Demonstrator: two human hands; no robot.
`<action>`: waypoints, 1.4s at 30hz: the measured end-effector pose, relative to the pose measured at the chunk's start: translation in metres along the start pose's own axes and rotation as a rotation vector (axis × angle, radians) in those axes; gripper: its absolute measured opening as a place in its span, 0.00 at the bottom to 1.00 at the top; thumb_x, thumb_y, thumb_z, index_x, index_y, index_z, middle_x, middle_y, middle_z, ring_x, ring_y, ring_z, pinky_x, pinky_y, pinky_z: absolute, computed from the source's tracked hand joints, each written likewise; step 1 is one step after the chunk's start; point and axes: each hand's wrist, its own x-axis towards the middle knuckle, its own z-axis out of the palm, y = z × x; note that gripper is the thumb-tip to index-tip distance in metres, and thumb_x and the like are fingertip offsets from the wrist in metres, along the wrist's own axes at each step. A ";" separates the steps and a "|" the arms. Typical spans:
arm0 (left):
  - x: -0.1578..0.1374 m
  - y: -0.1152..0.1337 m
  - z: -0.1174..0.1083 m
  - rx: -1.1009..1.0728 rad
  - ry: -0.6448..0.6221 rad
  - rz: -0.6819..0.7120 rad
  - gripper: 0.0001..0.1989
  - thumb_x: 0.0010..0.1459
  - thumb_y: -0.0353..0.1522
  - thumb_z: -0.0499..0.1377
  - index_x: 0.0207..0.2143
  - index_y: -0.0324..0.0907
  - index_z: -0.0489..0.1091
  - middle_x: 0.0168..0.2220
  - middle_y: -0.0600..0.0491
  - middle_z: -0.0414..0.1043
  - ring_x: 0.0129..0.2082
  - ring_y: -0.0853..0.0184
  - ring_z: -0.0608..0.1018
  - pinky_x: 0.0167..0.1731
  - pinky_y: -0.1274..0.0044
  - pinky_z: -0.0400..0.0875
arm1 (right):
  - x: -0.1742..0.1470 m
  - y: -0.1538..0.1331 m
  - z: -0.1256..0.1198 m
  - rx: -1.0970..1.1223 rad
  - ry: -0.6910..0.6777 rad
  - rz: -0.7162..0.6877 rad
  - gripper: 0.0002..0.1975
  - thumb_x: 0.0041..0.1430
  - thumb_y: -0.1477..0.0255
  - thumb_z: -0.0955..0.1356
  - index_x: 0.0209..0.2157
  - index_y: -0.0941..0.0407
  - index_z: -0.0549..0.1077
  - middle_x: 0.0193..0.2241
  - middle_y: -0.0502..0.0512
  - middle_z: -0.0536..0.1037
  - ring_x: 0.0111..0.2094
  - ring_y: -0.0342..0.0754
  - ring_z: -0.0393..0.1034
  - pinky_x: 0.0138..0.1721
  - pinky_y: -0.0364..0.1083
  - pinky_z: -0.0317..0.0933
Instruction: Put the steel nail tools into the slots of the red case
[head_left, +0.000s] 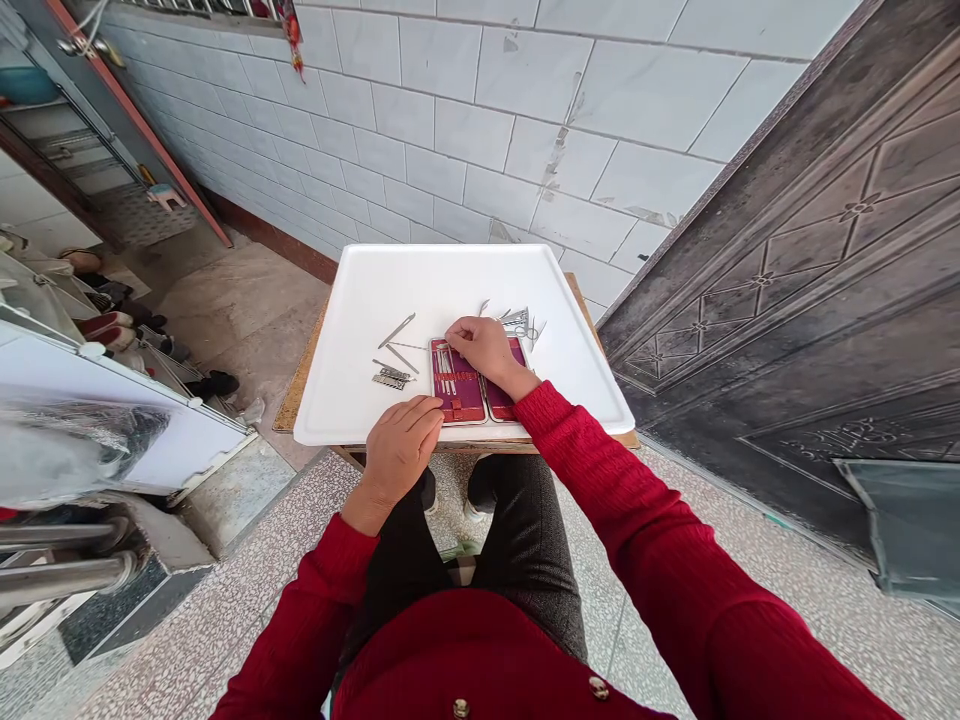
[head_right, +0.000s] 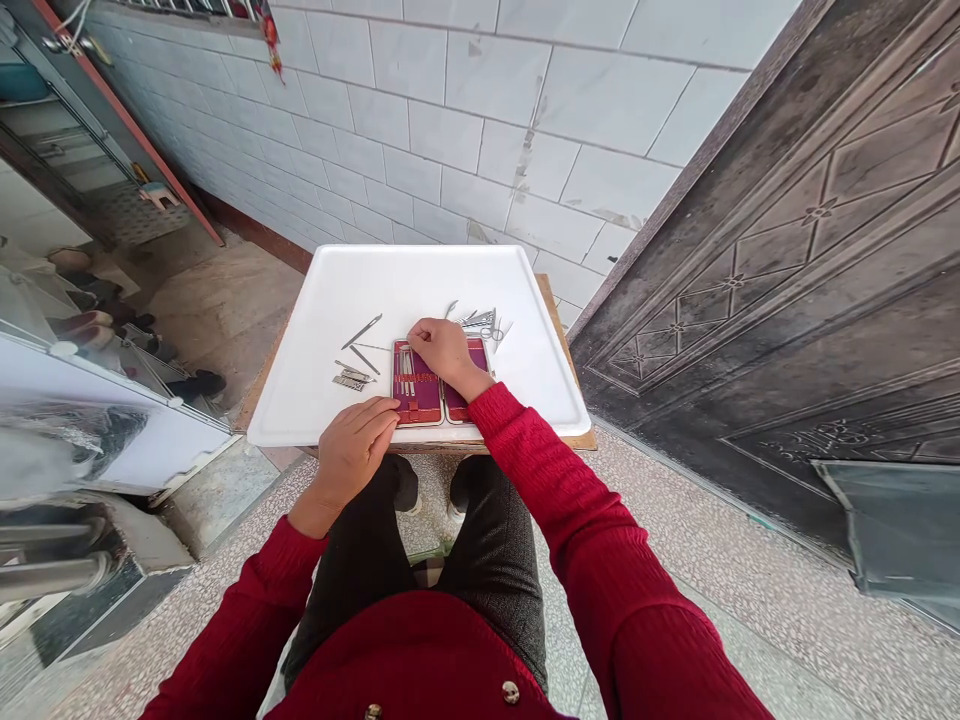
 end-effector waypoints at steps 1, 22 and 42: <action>0.000 0.000 0.000 0.000 -0.001 0.000 0.10 0.72 0.28 0.55 0.46 0.44 0.77 0.50 0.49 0.83 0.53 0.61 0.83 0.53 0.66 0.77 | 0.000 0.000 0.001 -0.034 0.003 -0.017 0.09 0.62 0.73 0.68 0.28 0.57 0.76 0.25 0.48 0.78 0.29 0.44 0.71 0.35 0.42 0.60; -0.001 0.001 0.000 0.008 0.001 -0.001 0.10 0.72 0.28 0.55 0.46 0.44 0.77 0.50 0.50 0.83 0.52 0.61 0.83 0.51 0.66 0.78 | -0.001 -0.013 -0.002 -0.181 0.047 0.000 0.11 0.62 0.73 0.67 0.26 0.57 0.77 0.26 0.50 0.80 0.29 0.44 0.71 0.34 0.42 0.58; -0.006 0.000 0.002 0.013 -0.009 0.005 0.10 0.72 0.28 0.56 0.45 0.43 0.77 0.52 0.50 0.82 0.52 0.61 0.83 0.52 0.66 0.77 | 0.040 -0.091 0.042 -0.929 -0.479 -0.107 0.15 0.59 0.77 0.69 0.48 0.61 0.81 0.44 0.71 0.83 0.48 0.63 0.78 0.44 0.51 0.68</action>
